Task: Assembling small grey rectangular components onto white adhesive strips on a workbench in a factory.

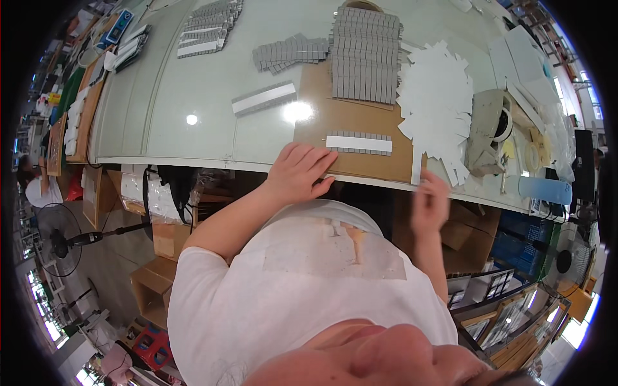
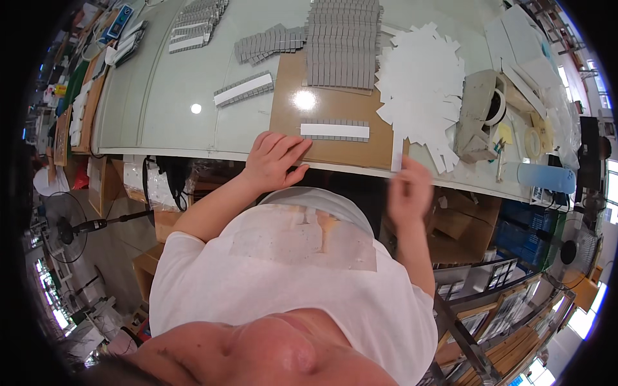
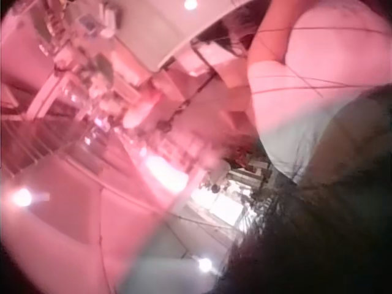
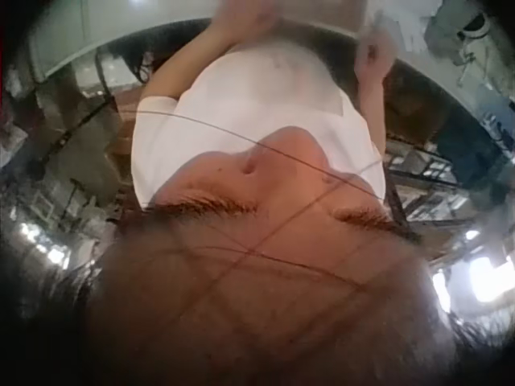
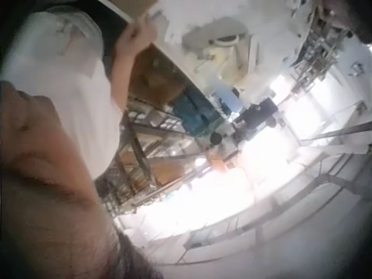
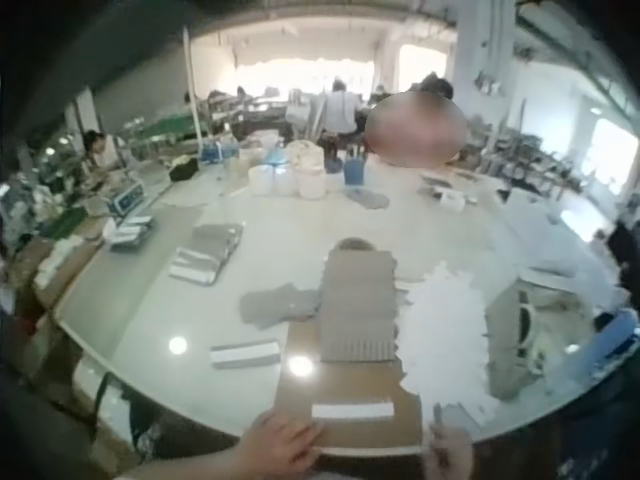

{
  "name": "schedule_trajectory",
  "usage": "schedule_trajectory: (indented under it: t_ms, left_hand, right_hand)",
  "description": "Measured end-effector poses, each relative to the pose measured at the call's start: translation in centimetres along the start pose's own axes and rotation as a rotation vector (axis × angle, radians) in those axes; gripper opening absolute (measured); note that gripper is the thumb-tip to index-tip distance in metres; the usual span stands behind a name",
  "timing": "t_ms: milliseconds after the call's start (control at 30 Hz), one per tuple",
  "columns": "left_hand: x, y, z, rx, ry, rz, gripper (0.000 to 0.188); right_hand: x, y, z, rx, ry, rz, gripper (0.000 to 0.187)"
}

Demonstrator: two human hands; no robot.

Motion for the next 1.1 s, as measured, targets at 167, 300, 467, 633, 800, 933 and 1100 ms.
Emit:
schedule_trajectory:
  t_ms: [167, 300, 467, 633, 800, 933, 1100]
  left_hand:
    - [-0.1, 0.0, -0.3, 0.016, -0.003, -0.009, 0.049]
    - [-0.1, 0.1, -0.3, 0.001, -0.001, -0.013, 0.050]
    - [0.0, 0.0, -0.2, -0.002, -0.001, 0.005, 0.049]
    - [0.2, 0.2, -0.1, -0.002, -0.008, 0.011, 0.050]
    - [0.1, 0.2, -0.2, 0.001, -0.008, 0.010, 0.050]
    - [0.0, 0.1, -0.3, 0.007, -0.018, 0.005, 0.050]
    - [-0.3, -0.5, -0.9, 0.011, -0.051, 0.062, 0.050]
  right_hand:
    - [4.8, 10.6, -2.8, 0.410, -0.188, -0.038, 0.020]
    - [5.1, 12.7, -4.0, 0.433, -0.244, 0.039, 0.013]
    - [5.1, 13.2, -4.0, 0.452, -0.243, 0.063, 0.011]
    - [5.2, 13.2, -4.1, 0.445, -0.235, 0.066, 0.011]
    - [5.1, 13.1, -4.1, 0.448, -0.235, 0.069, 0.011]
    - [5.1, 13.0, -4.0, 0.433, -0.238, 0.056, 0.010]
    - [3.9, 10.5, -3.3, 0.207, -0.234, 0.006, 0.013]
Point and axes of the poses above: each hand's wrist, its own z-axis away from the middle knuckle, its own y-axis out of the palm, x = y × z, the point moved 6 cm from there along -z, towards the middle knuckle, and after that the axes turned 12 degrees about -z, right-handed, at the moved point
